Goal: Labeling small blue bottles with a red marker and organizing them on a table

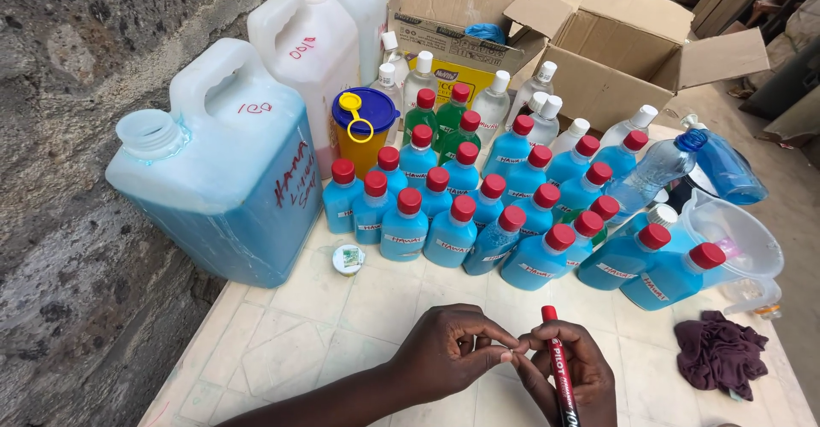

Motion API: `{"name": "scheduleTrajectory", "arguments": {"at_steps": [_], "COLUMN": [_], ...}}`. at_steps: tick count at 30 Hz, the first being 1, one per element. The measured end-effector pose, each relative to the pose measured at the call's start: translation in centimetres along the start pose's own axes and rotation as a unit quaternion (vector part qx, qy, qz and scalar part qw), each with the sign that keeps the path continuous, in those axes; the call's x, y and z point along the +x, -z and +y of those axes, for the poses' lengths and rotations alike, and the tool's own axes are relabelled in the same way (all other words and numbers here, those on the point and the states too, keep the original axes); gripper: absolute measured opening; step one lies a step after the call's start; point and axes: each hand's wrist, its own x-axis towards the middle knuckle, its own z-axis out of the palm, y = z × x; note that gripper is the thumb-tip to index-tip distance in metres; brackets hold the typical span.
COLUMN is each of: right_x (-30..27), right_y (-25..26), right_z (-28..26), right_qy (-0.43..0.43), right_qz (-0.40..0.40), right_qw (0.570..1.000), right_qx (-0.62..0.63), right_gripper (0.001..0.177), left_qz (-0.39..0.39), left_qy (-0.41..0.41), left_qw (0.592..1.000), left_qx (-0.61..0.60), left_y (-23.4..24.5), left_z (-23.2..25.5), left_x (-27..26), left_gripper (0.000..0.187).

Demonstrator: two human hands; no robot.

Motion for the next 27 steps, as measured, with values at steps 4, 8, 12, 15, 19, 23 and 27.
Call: {"name": "scheduleTrajectory", "arguments": {"at_steps": [4, 8, 12, 15, 19, 23, 27], "right_x": [-0.3, -0.4, -0.5, -0.7, -0.9, -0.5, -0.8], "right_y": [-0.3, -0.2, -0.8, -1.1, -1.2, -0.9, -1.0], "right_z": [-0.2, -0.4, -0.8, -2.5, -1.9, -2.2, -3.2], "right_qy": [0.024, 0.035, 0.095, 0.061, 0.038, 0.029, 0.019], "right_qz": [0.015, 0.000, 0.032, 0.025, 0.040, 0.036, 0.023], "right_qw": [0.999, 0.999, 0.994, 0.998, 0.998, 0.997, 0.998], "right_qx": [0.016, 0.005, -0.052, 0.004, 0.037, 0.057, 0.051], "right_gripper": [0.047, 0.047, 0.049, 0.052, 0.045, 0.045, 0.044], "left_qz": [0.015, 0.049, 0.078, 0.060, 0.037, 0.033, 0.018], "left_qy": [0.025, -0.003, 0.003, 0.133, 0.167, 0.149, 0.135], "left_qw": [0.999, 0.999, 0.996, 0.980, 0.958, 0.973, 0.985], "left_qx": [-0.021, 0.006, 0.031, -0.133, -0.231, -0.171, -0.106], "left_y": [-0.3, -0.2, -0.4, -1.2, -1.8, -1.6, -1.3], "left_z": [-0.4, -0.3, 0.0, -0.6, -0.6, -0.6, -0.3], "left_x": [-0.1, -0.1, -0.3, -0.3, -0.6, -0.7, -0.7], "left_gripper": [0.011, 0.008, 0.005, 0.012, 0.014, 0.007, 0.008]}}
